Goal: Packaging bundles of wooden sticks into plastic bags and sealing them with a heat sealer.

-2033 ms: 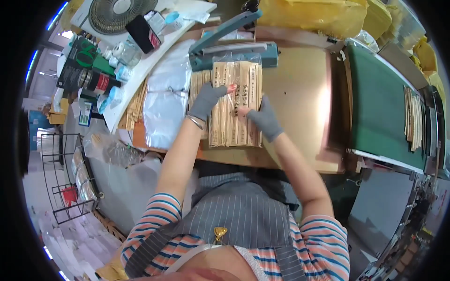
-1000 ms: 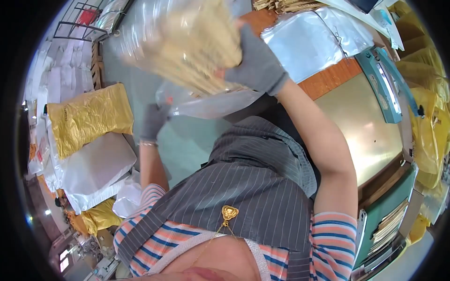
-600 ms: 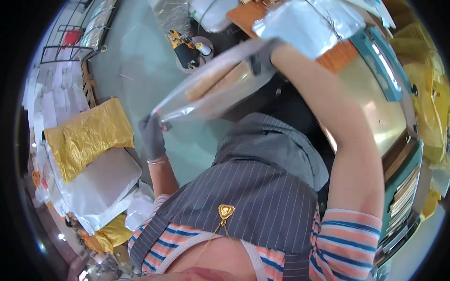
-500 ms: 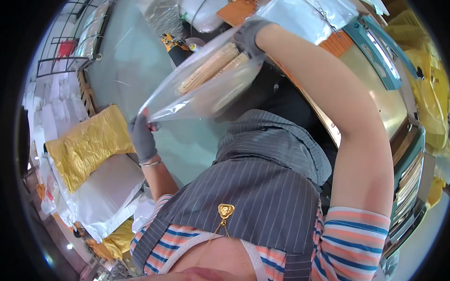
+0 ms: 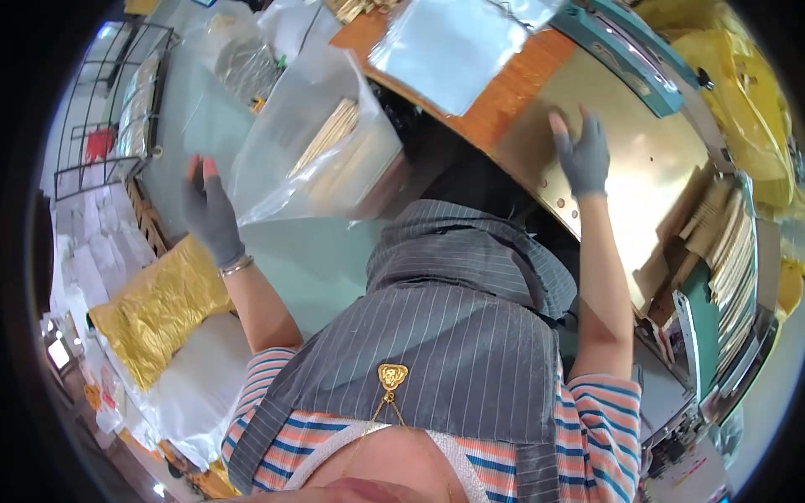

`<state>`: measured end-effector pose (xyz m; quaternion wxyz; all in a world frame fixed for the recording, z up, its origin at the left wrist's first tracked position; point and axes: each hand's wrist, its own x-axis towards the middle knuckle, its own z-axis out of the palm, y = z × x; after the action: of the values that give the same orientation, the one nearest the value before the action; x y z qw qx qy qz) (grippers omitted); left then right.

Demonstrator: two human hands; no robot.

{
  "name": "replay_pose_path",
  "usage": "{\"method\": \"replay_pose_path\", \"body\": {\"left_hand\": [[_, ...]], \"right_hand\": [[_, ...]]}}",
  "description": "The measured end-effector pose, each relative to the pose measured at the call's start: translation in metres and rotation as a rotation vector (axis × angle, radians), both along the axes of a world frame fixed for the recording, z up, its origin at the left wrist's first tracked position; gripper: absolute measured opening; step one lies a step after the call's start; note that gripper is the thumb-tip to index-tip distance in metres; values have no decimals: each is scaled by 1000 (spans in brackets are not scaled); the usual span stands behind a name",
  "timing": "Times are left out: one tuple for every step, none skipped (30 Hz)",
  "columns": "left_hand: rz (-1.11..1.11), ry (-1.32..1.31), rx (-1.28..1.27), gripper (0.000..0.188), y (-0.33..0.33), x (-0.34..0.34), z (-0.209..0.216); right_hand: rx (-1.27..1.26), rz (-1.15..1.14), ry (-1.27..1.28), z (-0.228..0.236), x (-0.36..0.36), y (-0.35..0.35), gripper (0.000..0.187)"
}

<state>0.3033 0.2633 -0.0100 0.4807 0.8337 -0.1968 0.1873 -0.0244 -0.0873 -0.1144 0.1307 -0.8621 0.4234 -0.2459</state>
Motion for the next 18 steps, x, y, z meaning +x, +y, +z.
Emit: {"method": "replay_pose_path", "body": {"left_hand": [[-159,49,-18,21,-33,-6,9],[-307,85,-28,20,-66,-9,16],[-468,-55,66,19,-95,3,0],[-701,62,74,26,-138,-7,-1],[-824,205,171,30,-173,-21,2],[-882,25,347,33,-204,-12,-17],[-957,-31,467,35,-234,-5,-44],[-1025,-240,545,36,-252,15,-87],[-1034,-255,546,36,-267,19,-99],[-1133,-84,729,36,-280,20,-102],[-1208,94,919,36,-287,22,-105],[-1206,78,927,36,-288,30,-111],[-1219,108,834,33,-284,40,-115],[-1253,143,740,31,-287,34,-111],[-1264,136,747,31,-289,29,-108],[-1197,179,621,29,-285,24,-105],[-1144,221,491,27,-285,9,-92],[-1244,343,383,26,-288,-17,-72]], "right_hand": [[105,-136,53,-12,-32,16,55],[-87,-104,86,-32,-56,32,54],[-281,-67,117,-41,-73,45,52],[-213,-73,142,-38,-85,55,52],[-144,-67,150,-34,-87,62,52],[-157,-69,159,-29,-82,64,52],[-163,-80,148,-27,-81,66,52],[-146,-77,135,-25,-75,66,52],[-123,-94,134,-27,-77,64,51],[-130,-103,120,-31,-81,63,50],[-132,-111,107,-31,-83,62,50],[-145,-106,93,-30,-83,63,49],[-159,-95,77,-27,-81,64,48],[-159,-106,78,-25,-83,65,47],[-156,-120,74,-26,-84,65,47],[-159,-97,49,-27,-82,64,47],[-165,-89,30,-26,-84,62,47],[-167,-111,35,-32,-89,61,50]]}}
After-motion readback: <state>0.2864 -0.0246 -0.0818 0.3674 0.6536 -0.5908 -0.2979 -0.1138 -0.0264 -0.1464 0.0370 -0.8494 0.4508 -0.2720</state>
